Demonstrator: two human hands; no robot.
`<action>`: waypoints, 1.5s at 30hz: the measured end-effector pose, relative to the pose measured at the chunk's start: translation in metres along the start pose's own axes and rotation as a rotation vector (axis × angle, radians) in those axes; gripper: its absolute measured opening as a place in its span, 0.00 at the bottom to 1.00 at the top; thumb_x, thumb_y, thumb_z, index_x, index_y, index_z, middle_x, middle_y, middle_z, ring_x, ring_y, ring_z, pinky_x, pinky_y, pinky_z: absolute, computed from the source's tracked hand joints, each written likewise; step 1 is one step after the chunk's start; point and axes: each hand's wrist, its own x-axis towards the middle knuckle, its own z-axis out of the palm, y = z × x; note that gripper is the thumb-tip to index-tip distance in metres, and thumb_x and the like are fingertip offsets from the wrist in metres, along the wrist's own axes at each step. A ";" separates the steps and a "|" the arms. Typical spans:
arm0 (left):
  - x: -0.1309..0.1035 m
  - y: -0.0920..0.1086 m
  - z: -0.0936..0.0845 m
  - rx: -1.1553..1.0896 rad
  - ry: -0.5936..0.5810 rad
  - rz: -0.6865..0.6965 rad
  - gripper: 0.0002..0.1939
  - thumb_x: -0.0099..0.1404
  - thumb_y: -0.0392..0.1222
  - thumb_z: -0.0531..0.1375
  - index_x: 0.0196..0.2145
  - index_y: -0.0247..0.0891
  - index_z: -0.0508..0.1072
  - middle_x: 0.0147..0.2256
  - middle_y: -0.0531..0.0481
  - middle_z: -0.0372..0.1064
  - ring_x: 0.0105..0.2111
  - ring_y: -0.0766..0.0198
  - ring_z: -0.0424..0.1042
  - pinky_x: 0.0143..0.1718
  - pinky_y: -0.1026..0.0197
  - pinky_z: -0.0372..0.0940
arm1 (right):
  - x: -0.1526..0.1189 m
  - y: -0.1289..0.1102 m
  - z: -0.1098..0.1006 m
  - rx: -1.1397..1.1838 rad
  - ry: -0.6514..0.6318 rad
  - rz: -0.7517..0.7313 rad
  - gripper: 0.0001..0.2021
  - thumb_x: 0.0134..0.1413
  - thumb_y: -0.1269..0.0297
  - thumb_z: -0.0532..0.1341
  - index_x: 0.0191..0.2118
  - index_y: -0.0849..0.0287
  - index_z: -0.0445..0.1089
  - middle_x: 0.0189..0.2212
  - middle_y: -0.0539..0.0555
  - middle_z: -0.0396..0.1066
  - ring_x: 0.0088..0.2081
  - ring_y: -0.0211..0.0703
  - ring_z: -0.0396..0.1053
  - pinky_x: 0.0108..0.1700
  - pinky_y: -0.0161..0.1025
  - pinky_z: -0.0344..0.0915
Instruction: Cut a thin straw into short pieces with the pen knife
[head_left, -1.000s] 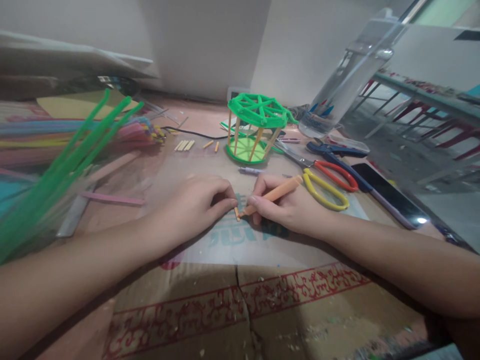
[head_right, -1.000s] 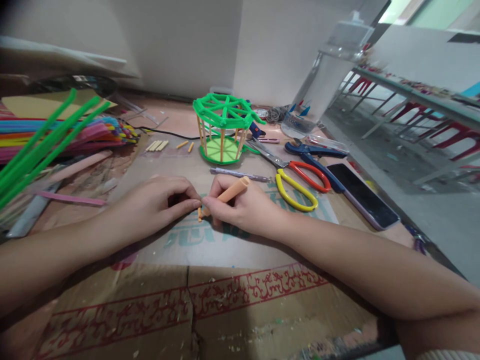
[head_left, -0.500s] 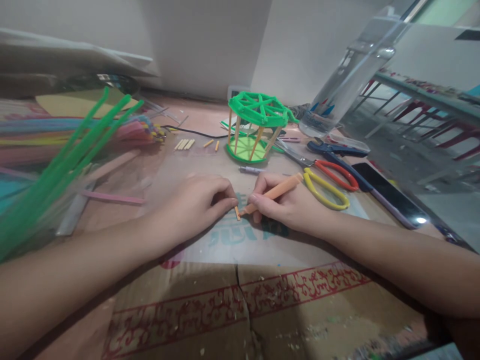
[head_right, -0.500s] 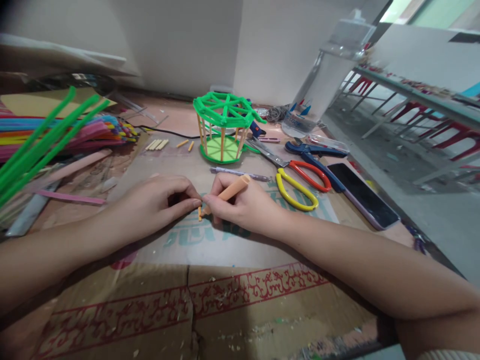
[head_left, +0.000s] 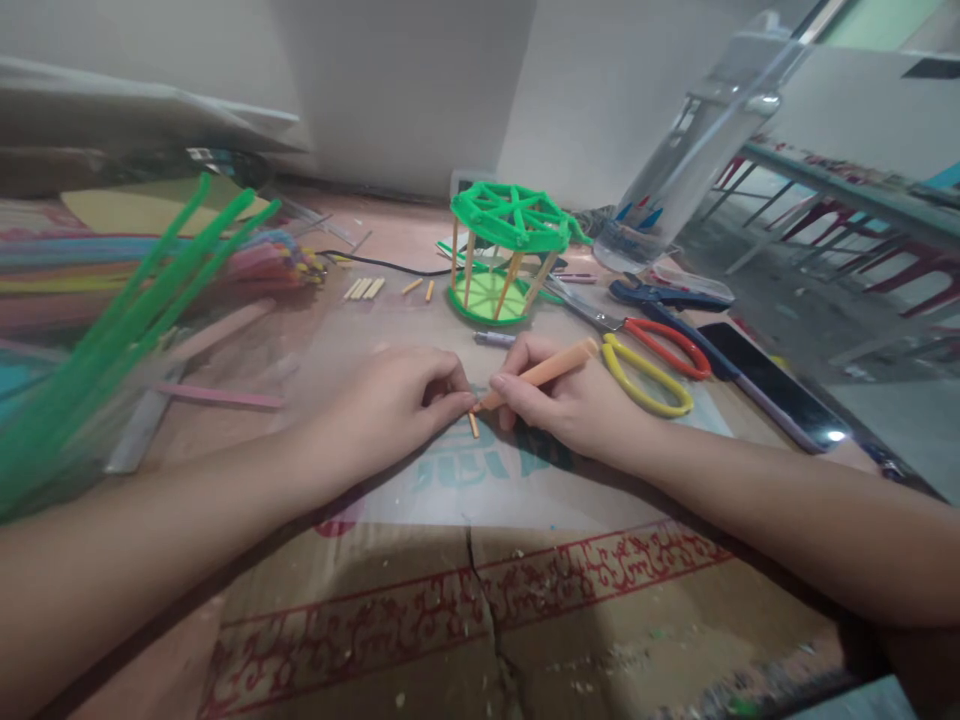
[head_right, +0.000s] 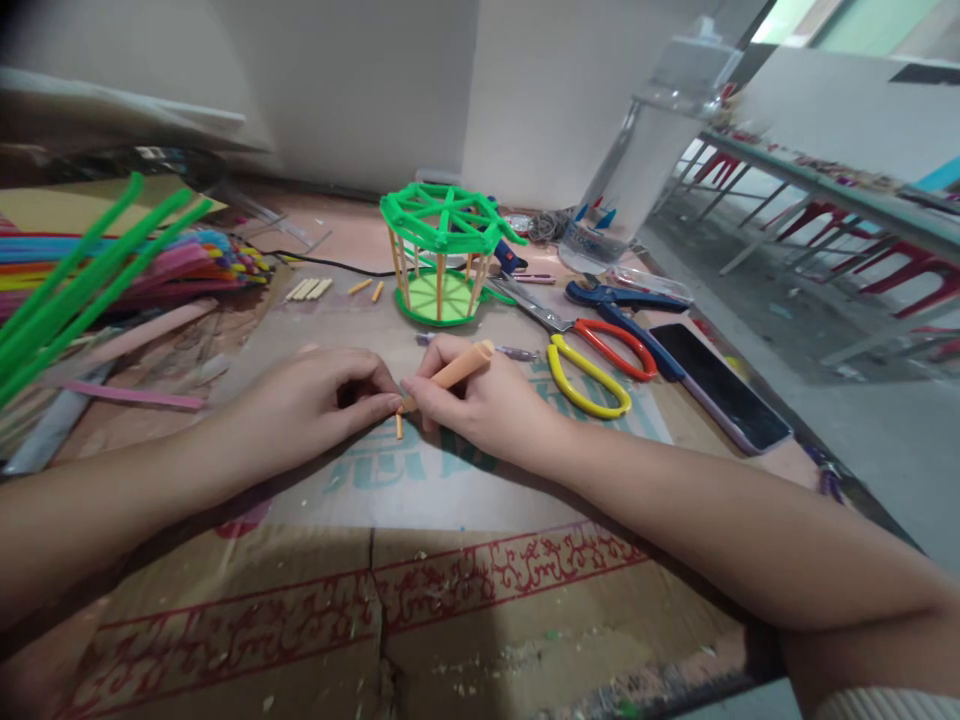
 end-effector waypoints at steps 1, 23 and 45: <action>0.000 0.000 0.000 0.001 -0.002 -0.002 0.12 0.69 0.45 0.61 0.29 0.39 0.75 0.26 0.54 0.73 0.25 0.64 0.66 0.31 0.60 0.55 | 0.000 0.000 0.000 0.014 -0.009 0.006 0.15 0.63 0.54 0.68 0.31 0.55 0.65 0.21 0.48 0.75 0.24 0.39 0.71 0.27 0.35 0.64; 0.001 -0.001 0.000 0.005 -0.019 -0.012 0.13 0.70 0.46 0.62 0.30 0.39 0.77 0.25 0.55 0.73 0.24 0.64 0.66 0.30 0.60 0.55 | -0.004 -0.001 0.000 0.140 -0.128 0.045 0.15 0.59 0.60 0.71 0.29 0.55 0.64 0.19 0.48 0.75 0.23 0.39 0.74 0.25 0.32 0.65; -0.007 0.002 -0.004 0.037 -0.038 0.041 0.15 0.71 0.51 0.58 0.35 0.41 0.79 0.32 0.50 0.77 0.32 0.59 0.72 0.36 0.56 0.59 | -0.003 -0.003 -0.001 0.080 -0.081 0.044 0.14 0.61 0.60 0.69 0.29 0.56 0.65 0.20 0.47 0.74 0.23 0.38 0.74 0.26 0.32 0.65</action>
